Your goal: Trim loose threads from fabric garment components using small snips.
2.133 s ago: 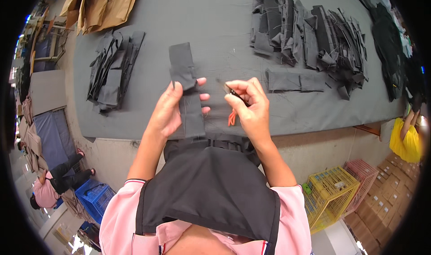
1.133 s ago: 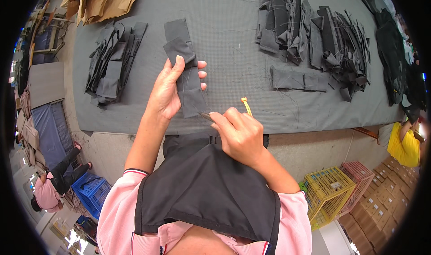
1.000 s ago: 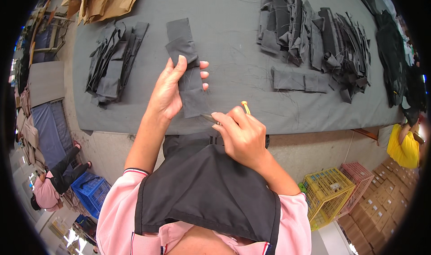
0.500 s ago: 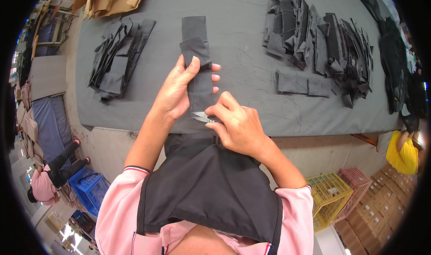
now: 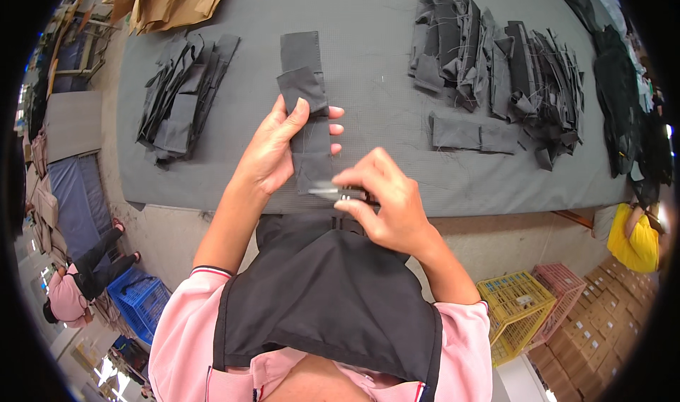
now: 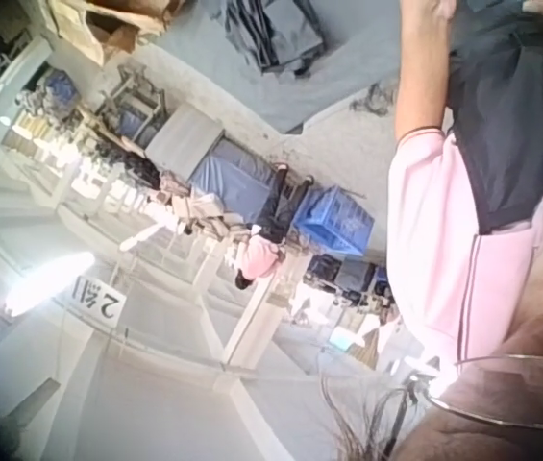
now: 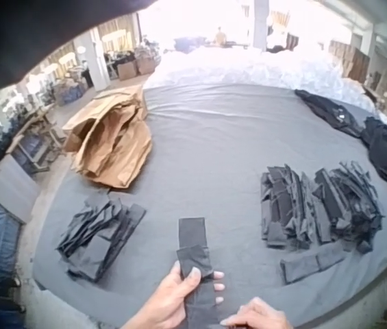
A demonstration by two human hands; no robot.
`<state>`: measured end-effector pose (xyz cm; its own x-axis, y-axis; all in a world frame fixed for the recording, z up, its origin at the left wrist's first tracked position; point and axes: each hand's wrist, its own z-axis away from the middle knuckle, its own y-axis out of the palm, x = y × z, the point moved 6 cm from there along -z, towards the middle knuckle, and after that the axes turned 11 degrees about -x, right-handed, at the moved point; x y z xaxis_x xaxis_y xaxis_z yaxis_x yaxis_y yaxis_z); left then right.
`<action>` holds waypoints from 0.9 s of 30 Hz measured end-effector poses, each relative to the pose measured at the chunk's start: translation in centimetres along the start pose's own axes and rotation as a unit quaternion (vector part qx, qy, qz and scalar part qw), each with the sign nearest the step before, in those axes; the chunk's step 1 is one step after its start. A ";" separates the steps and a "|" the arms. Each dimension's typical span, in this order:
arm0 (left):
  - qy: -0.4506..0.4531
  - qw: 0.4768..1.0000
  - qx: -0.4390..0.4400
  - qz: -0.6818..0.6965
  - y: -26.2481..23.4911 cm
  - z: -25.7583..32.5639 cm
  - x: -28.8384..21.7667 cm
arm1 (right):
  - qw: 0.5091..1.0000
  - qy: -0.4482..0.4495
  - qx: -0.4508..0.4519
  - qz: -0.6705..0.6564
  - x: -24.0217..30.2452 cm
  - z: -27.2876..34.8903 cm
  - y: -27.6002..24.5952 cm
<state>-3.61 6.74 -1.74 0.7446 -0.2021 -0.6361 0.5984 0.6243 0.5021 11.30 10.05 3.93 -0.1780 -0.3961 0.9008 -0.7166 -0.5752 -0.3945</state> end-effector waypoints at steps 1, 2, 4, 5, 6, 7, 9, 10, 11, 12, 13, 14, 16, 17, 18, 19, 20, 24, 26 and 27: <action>0.005 1.000 0.000 -0.005 0.0 0.0 0.0 | 1.000 0.002 -0.003 0.003 0.3 -0.3 0.0; 0.012 1.000 0.000 -0.009 -0.1 0.0 0.0 | 0.999 0.043 -0.007 -0.001 -0.1 -1.1 0.5; 0.017 1.000 0.012 -0.010 0.4 0.2 0.2 | 0.992 0.123 -0.006 -0.018 -2.0 -2.2 1.9; 0.027 0.999 0.017 -0.009 0.5 0.2 0.0 | 0.993 0.119 -0.007 -0.017 -2.6 -1.9 2.1; 0.030 0.999 0.018 -0.008 0.5 0.1 -0.1 | 0.997 0.066 0.009 -0.034 -2.3 -1.4 2.4; 0.036 0.999 0.004 -0.005 0.2 0.0 -0.3 | 0.998 0.011 0.027 -0.054 -1.6 -0.9 2.6; 0.040 0.999 -0.012 -0.001 -0.4 0.1 -0.8 | 0.988 -0.156 0.006 0.003 2.1 0.6 2.7; 0.046 0.999 -0.028 0.008 -0.5 -0.1 -1.4 | 0.980 -0.191 0.009 0.050 2.2 1.1 3.2; 0.052 0.998 -0.043 0.016 -0.6 -0.2 -1.7 | 0.970 -0.224 0.012 0.097 2.0 1.7 3.7; 0.080 0.995 -0.056 0.008 -0.4 -0.2 -1.7 | 0.970 -0.222 0.011 0.098 1.4 2.1 4.0; 0.081 0.995 -0.056 0.007 -0.2 -0.2 -1.5 | 0.966 -0.228 0.022 0.123 0.6 2.1 4.5; 0.100 0.993 -0.054 -0.016 0.1 0.0 -1.5 | 0.961 -0.232 0.033 0.148 0.2 2.0 4.8; 0.127 0.989 -0.059 -0.044 0.3 0.3 -1.7 | 0.981 -0.166 0.031 0.094 0.8 1.9 3.7; 0.125 0.989 -0.059 -0.044 0.2 0.3 -1.7 | 0.994 -0.099 0.032 0.041 1.0 1.6 3.0; 0.131 0.988 -0.061 -0.046 -0.1 0.3 -1.9 | 0.999 -0.036 -0.019 0.013 1.3 0.9 1.9; 0.138 0.987 -0.063 -0.048 0.0 0.4 -2.0 | 0.997 -0.002 -0.073 0.016 0.7 0.9 0.8; 0.138 0.987 -0.063 -0.047 0.1 0.5 -2.0 | 0.991 -0.030 -0.110 0.068 0.4 0.8 0.2; 0.117 0.991 -0.057 -0.035 0.1 0.4 -1.7 | 0.975 -0.070 -0.146 0.151 -0.2 0.6 -0.1; 0.113 0.991 -0.057 -0.029 0.0 0.4 -1.6 | 0.974 -0.084 -0.136 0.161 -0.1 0.7 0.0; 0.115 0.991 -0.057 -0.030 0.0 0.4 -1.6 | 0.977 -0.074 -0.134 0.148 -0.3 0.7 0.2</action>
<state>-4.67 6.74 -0.53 0.6138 -0.0723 -0.7861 0.5930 0.6996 0.3986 11.71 9.54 3.45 -0.3192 -0.6272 0.7104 -0.8026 -0.2196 -0.5546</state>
